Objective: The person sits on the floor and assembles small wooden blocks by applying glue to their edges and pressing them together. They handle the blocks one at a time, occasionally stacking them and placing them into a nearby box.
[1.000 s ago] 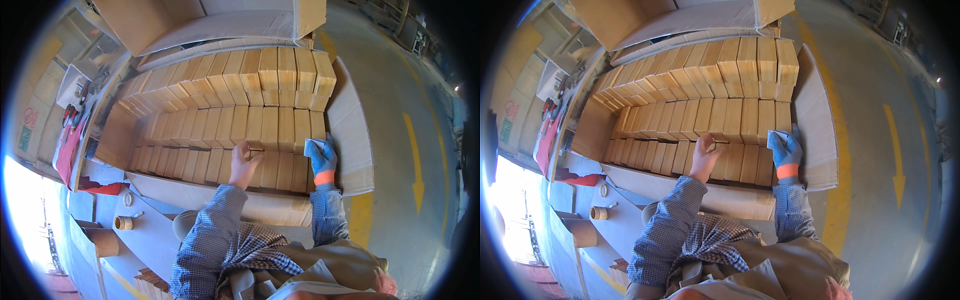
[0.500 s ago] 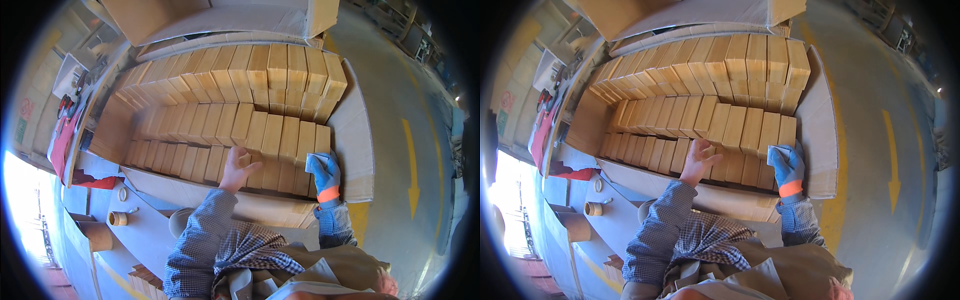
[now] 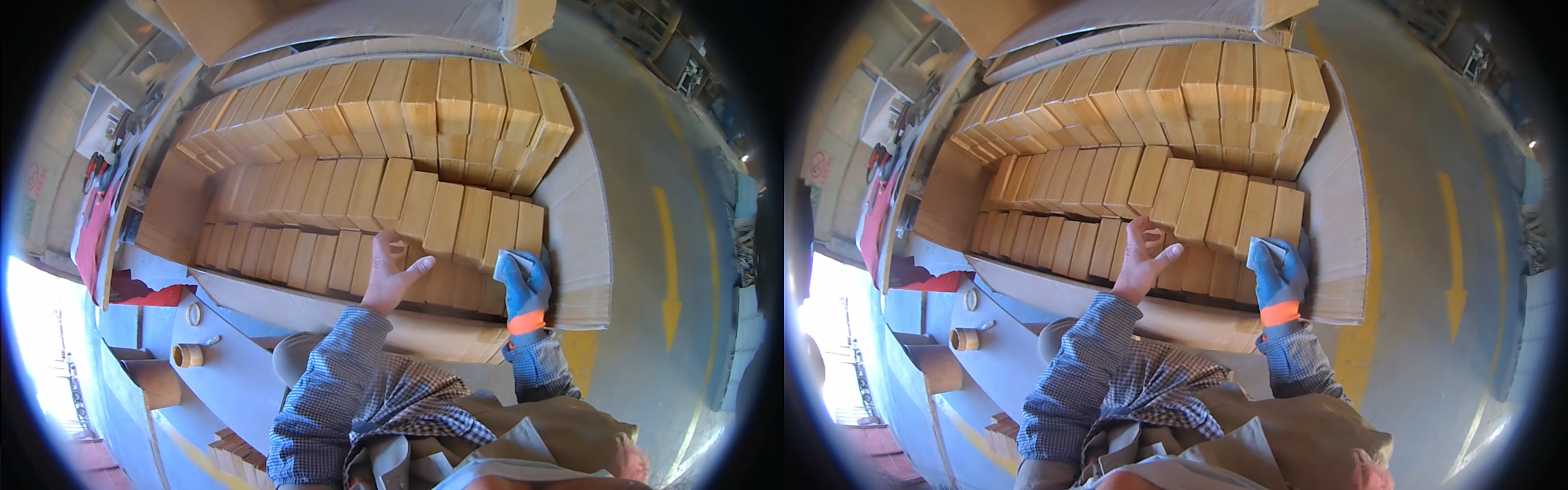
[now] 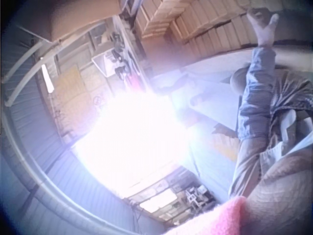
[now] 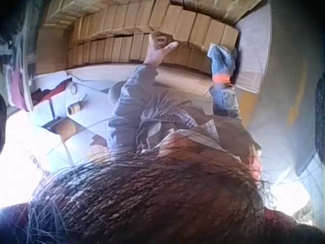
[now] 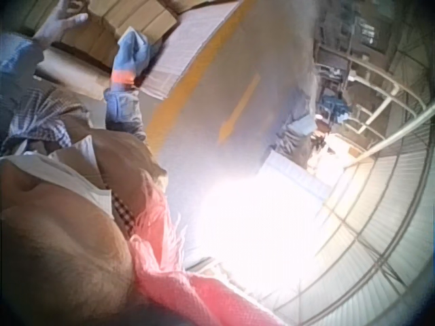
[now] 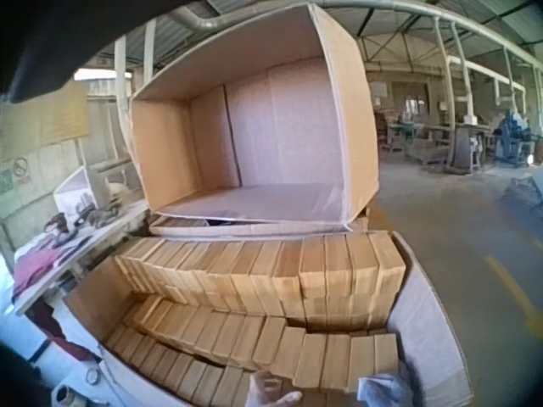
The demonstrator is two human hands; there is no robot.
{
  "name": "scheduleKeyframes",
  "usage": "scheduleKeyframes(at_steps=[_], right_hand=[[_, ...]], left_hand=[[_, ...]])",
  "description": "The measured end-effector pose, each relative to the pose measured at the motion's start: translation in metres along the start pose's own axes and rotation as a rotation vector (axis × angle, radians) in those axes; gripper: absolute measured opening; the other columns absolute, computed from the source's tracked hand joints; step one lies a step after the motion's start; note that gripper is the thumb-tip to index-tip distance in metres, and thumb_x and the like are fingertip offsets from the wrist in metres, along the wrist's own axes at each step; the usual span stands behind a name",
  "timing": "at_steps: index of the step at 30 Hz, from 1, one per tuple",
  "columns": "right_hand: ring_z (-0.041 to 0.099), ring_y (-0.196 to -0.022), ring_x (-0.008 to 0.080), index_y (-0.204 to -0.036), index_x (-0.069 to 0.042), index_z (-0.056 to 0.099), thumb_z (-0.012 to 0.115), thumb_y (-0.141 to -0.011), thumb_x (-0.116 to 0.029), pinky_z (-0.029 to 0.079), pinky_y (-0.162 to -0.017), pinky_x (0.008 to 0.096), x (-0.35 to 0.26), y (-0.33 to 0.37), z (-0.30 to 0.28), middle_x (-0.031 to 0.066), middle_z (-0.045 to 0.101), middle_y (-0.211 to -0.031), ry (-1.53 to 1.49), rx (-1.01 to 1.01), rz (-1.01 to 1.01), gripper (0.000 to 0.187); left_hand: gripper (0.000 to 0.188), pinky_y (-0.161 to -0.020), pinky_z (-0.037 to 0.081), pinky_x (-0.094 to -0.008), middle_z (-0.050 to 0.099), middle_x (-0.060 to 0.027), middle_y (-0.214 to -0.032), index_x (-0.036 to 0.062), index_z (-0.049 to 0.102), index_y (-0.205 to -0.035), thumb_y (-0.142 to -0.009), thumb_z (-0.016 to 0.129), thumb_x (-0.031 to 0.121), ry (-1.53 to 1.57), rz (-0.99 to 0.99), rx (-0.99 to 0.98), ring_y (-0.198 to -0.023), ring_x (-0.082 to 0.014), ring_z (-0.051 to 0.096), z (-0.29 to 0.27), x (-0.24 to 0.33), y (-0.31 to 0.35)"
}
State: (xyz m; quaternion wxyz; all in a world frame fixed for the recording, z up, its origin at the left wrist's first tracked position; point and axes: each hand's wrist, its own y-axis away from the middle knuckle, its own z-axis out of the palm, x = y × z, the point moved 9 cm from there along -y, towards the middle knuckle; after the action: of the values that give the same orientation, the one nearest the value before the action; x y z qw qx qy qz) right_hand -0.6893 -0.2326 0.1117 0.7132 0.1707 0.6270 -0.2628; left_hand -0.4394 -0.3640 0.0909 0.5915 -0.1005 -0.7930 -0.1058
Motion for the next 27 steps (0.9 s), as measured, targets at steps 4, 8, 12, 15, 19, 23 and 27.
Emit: scheduleKeyframes(at_steps=[4, 8, 12, 15, 19, 23, 27], right_hand=[[0.062, -0.08, 0.0073, -0.112, 0.002, 0.069, 0.071, -0.101, -0.013, 0.052, -0.076, 0.0227, -0.003, 0.023, -0.001, 0.0022, 0.07, -0.092, 0.025, 0.003, 0.064, 0.019], [0.062, -0.081, 0.0071, -0.112, 0.003, 0.068, 0.068, -0.101, -0.009, 0.052, -0.076, 0.0229, -0.016, 0.038, -0.003, 0.0022, 0.07, -0.091, 0.102, -0.085, 0.041, 0.016], [0.062, -0.079, 0.0079, -0.112, 0.003, 0.068, 0.068, -0.101, -0.009, 0.053, -0.075, 0.0234, -0.01, 0.036, -0.01, 0.0025, 0.07, -0.09, 0.119, -0.112, 0.09, 0.015], [0.061, -0.076, 0.009, -0.11, 0.002, 0.069, 0.068, -0.101, -0.009, 0.052, -0.073, 0.0246, -0.002, 0.027, -0.009, 0.0025, 0.069, -0.088, -0.04, -0.092, 0.082, 0.014], [0.061, -0.073, 0.0104, -0.106, 0.001, 0.071, 0.069, -0.1, -0.009, 0.051, -0.071, 0.0261, -0.009, 0.026, -0.01, 0.0042, 0.068, -0.09, 0.039, 0.001, -0.016, 0.011], [0.061, -0.074, 0.0117, -0.107, 0.002, 0.07, 0.068, -0.099, -0.003, 0.052, -0.067, 0.0256, -0.055, 0.048, 0.002, 0.0069, 0.068, -0.096, 0.017, -0.083, -0.191, 0.01], [0.06, -0.076, 0.0131, -0.105, 0.0, 0.07, 0.066, -0.098, 0.0, 0.051, -0.07, 0.0264, -0.105, 0.062, 0.007, 0.0077, 0.066, -0.104, 0.175, -0.11, -0.228, 0.007]], left_hand=[[0.093, -0.103, 0.045, -0.0462, 0.047, -0.0204, -0.129, -0.0037, 0.039, -0.141, -0.079, 0.09, 0.044, -0.189, 0.075, -0.038, -0.117, -0.0332, 0.05, -0.006, 0.005, 0.025], [0.084, -0.104, 0.044, -0.0459, 0.049, -0.021, -0.127, -0.0062, 0.047, -0.135, -0.082, 0.087, 0.045, -0.309, 0.096, -0.016, -0.116, -0.0367, 0.052, -0.019, 0.005, 0.048], [0.067, -0.117, 0.036, -0.0411, 0.053, -0.0227, -0.139, -0.0089, 0.049, -0.139, -0.102, 0.063, 0.045, 0.168, -0.062, -0.029, -0.135, -0.0337, 0.049, -0.026, -0.008, 0.022], [0.073, -0.124, 0.026, -0.036, 0.04, -0.0232, -0.161, -0.0078, 0.035, -0.156, -0.112, 0.035, 0.05, 0.332, -0.124, -0.115, -0.152, -0.0291, 0.035, -0.007, -0.01, 0.002], [0.076, -0.124, 0.024, -0.0361, 0.04, -0.0231, -0.16, -0.0079, 0.027, -0.159, -0.108, 0.053, 0.041, 0.223, -0.062, -0.084, -0.152, -0.0288, 0.032, 0.001, 0.006, 0.016], [0.096, -0.122, 0.029, -0.0357, 0.041, -0.0193, -0.159, -0.0049, 0.016, -0.162, -0.093, 0.08, 0.016, 0.596, -0.093, -0.181, -0.148, -0.0236, 0.037, -0.001, 0.029, 0.051], [0.117, -0.125, 0.025, -0.0376, 0.039, -0.0177, -0.161, -0.0029, 0.014, -0.163, -0.076, 0.093, 0.011, 0.524, 0.061, -0.102, -0.151, -0.0251, 0.033, -0.021, 0.062, 0.09]])
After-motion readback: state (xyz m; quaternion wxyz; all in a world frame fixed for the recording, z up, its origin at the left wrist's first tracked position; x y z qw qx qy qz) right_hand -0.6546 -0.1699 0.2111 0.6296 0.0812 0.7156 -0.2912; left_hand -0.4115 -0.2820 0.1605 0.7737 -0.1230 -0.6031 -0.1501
